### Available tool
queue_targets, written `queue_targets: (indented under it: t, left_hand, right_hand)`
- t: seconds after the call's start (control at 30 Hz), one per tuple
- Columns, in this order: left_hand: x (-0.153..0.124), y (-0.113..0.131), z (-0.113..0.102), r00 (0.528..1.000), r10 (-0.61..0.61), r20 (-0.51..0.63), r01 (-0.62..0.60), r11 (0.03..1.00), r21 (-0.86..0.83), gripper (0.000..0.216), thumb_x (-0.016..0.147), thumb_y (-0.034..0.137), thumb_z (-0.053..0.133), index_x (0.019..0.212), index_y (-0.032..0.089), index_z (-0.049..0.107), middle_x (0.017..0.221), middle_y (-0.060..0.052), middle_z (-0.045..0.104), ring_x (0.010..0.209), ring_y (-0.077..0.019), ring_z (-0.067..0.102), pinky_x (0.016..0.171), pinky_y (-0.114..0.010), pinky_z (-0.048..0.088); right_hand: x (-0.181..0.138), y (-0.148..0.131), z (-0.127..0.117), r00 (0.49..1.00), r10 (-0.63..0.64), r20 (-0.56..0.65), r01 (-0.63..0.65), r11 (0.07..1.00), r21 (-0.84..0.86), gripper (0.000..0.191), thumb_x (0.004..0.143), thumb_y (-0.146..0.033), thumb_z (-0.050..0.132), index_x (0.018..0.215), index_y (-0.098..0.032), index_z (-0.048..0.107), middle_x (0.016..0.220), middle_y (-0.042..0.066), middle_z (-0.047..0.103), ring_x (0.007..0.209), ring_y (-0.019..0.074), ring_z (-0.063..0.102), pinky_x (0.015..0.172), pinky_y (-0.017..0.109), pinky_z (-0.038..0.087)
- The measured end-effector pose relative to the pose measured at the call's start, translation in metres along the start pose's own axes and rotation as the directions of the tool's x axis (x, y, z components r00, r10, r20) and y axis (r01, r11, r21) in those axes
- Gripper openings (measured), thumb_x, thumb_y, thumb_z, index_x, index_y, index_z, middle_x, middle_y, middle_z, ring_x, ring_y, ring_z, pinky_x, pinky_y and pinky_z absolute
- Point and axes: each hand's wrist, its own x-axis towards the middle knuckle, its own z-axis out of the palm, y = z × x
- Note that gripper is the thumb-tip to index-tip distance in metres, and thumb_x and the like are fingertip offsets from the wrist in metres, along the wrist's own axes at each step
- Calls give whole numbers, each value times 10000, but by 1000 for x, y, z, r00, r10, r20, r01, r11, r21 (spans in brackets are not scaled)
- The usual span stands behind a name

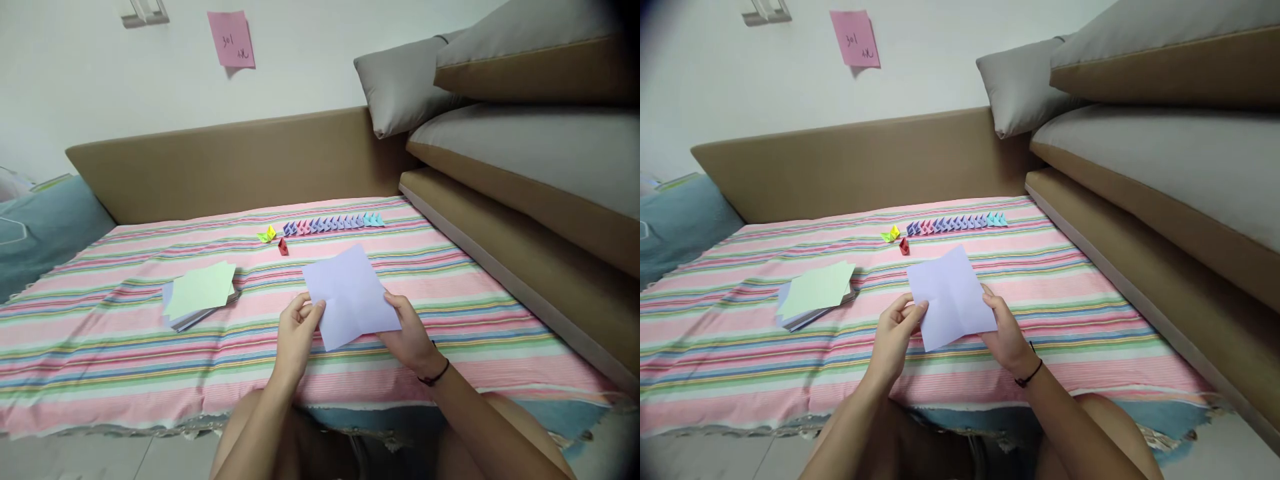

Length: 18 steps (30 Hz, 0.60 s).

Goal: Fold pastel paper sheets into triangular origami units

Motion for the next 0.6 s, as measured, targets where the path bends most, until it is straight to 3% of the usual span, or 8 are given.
queue_targets:
  t: [0.13,0.33,0.47,0.6]
  left_hand:
    - [-2,4,3,1000,20,-19,-19,999,36,277,746,365,652,913,152,596,627,3,640,591,-122,560,585,-213,419]
    - [-7,5,14,999,21,43,-23,999,41,228,792,366,589,924,180,600,598,38,566,553,-98,494,579,-208,418]
    - [-9,4,21,1000,-22,16,23,999,-38,313,818,471,516,866,181,623,677,8,587,587,-109,501,541,-204,406]
    - [-6,0,25,999,-27,23,28,999,-44,321,757,462,618,874,164,614,691,-5,624,577,-111,524,543,-212,413]
  right_hand:
    - [0,-3,0,1000,-3,-5,3,1000,0,496,831,-609,386,1126,-262,583,933,85,666,849,269,623,672,390,507]
    - [1,-9,4,979,10,201,-53,977,205,562,891,-595,260,1100,-248,650,1290,58,551,1145,249,529,885,388,470]
    - [2,-5,1,997,-25,66,25,1000,3,248,781,-364,638,994,-253,701,1257,38,578,1156,224,522,967,349,420]
    - [2,-6,1,989,-145,-17,141,981,-130,197,737,-310,685,916,-233,710,1153,49,617,1052,207,581,899,328,468]
